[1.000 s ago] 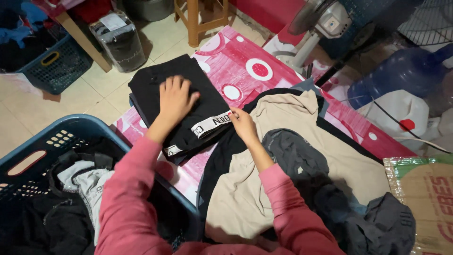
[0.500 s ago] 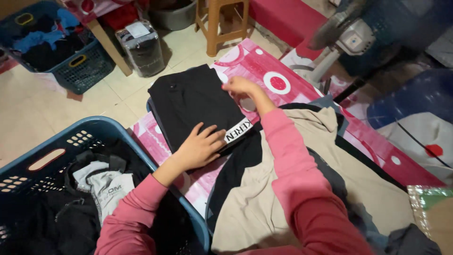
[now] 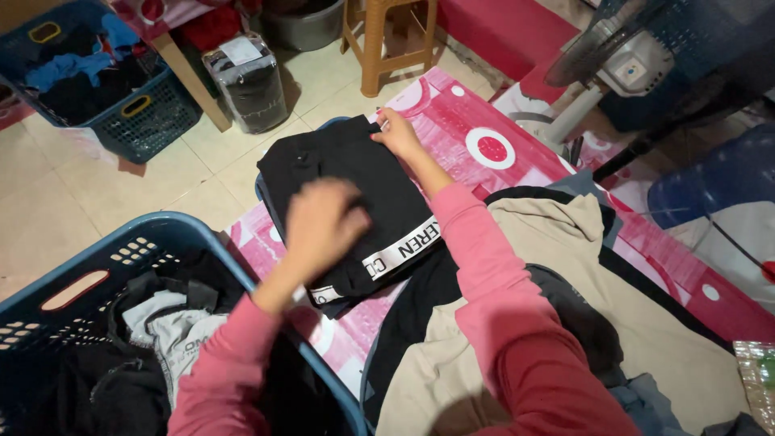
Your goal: The person folds various pieces of clothing, including black, grey, and blue shorts, and a beige t-shirt, on a table. They use a piece of cardboard as a guide to ensure uniform folding and stack the finished items neatly.
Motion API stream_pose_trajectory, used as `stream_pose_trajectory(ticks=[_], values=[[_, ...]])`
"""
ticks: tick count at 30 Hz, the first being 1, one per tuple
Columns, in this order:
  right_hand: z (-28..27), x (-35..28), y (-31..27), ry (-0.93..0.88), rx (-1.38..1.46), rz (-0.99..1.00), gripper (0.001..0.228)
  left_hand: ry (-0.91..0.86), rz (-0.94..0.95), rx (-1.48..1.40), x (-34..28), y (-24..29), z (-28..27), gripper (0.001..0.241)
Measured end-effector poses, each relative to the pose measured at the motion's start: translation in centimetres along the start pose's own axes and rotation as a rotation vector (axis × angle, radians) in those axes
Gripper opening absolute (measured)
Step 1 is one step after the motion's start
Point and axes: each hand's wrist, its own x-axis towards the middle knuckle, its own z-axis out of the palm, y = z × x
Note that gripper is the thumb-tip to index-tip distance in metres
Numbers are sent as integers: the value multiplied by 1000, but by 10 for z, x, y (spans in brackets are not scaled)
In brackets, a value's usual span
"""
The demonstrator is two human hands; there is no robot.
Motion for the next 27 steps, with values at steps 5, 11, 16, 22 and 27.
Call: stream_pose_trajectory(ticks=[5, 11, 16, 22, 27], values=[[1, -14, -19, 42, 102, -93, 36, 237, -321, 258, 70, -120, 31, 43], [10, -19, -17, 122, 283, -194, 30, 108, -507, 237, 82, -156, 55, 33], [5, -30, -18, 45, 25, -86, 31, 274, -651, -94, 77, -174, 63, 29], [-37, -69, -26, -173, 168, 38, 38, 308, -763, -142, 75, -191, 67, 32], [-74, -151, 14, -375, 227, 361, 54, 450, -595, -107, 67, -182, 66, 41]])
